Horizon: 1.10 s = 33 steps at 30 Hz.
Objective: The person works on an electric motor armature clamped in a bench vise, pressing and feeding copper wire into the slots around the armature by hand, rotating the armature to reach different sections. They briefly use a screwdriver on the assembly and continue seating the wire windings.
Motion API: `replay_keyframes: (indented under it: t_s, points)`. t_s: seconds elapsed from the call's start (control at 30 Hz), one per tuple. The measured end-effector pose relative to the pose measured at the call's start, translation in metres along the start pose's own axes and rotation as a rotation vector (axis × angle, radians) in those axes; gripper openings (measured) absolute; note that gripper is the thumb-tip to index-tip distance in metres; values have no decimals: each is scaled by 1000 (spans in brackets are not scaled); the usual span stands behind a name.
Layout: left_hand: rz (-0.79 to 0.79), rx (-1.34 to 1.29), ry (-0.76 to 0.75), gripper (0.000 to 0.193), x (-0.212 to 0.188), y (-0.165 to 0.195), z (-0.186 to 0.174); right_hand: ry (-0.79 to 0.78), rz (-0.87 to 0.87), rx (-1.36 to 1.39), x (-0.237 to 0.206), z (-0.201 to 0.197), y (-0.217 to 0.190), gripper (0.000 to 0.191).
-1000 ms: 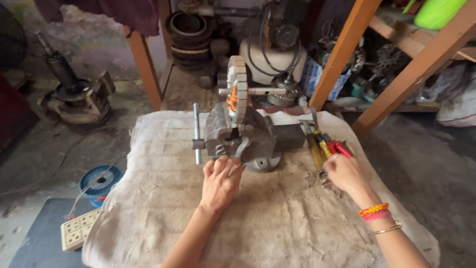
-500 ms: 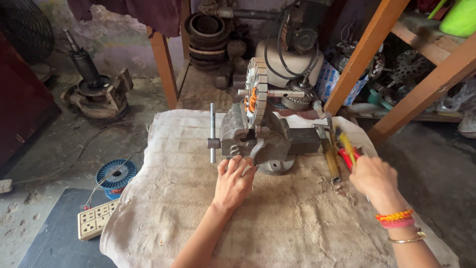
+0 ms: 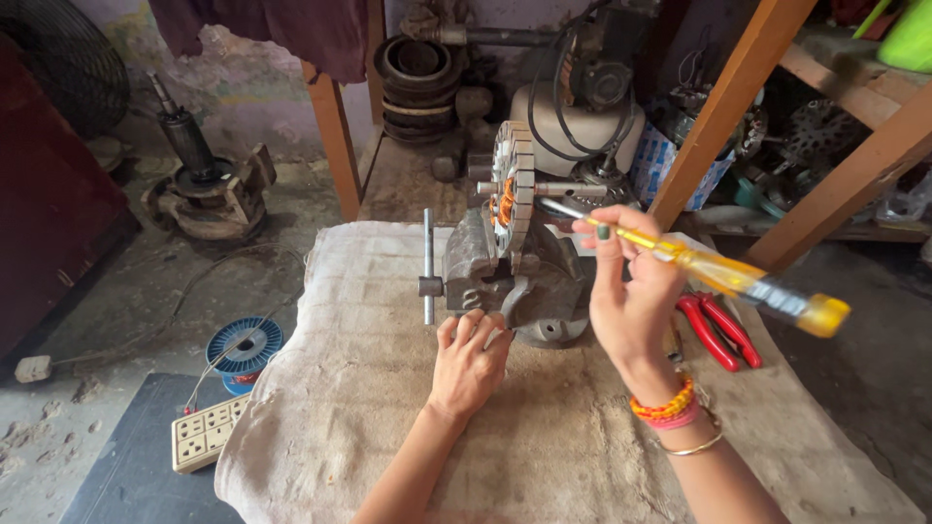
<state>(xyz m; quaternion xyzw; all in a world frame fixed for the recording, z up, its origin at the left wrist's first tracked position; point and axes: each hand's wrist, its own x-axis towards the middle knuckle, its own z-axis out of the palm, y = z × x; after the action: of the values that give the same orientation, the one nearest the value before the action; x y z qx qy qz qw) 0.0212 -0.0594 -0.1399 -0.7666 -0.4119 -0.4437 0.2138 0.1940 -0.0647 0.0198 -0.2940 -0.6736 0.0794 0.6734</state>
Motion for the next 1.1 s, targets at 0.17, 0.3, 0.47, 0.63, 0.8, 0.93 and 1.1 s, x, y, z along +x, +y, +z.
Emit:
replay_keyframes:
  t_s: [0.17, 0.3, 0.47, 0.63, 0.8, 0.93, 1.1]
  points:
    - [1, 0, -6, 15, -2, 1, 1, -39, -46, -107, -8, 6, 3, 13]
    - [-2, -3, -10, 16, -2, 1, 1, -59, -116, -178, -3, 9, 5, 12]
    - [-4, -12, -17, 17, -1, 0, 0, -100, -224, -276, 5, 10, 0, 14]
    - [0, -4, -22, 18, -1, 1, 0, -128, -285, -290, 6, 10, -7, 17]
    - [-6, -2, -23, 18, -2, 0, 0, -144, -328, -352, 8, 12, -11, 19]
    - [-2, 2, -24, 18, -2, 0, 1, -199, -403, -435, 13, 9, -10, 19]
    - [-6, -6, -24, 16, -2, 1, 1, -204, -436, -440, 15, 7, -6, 20]
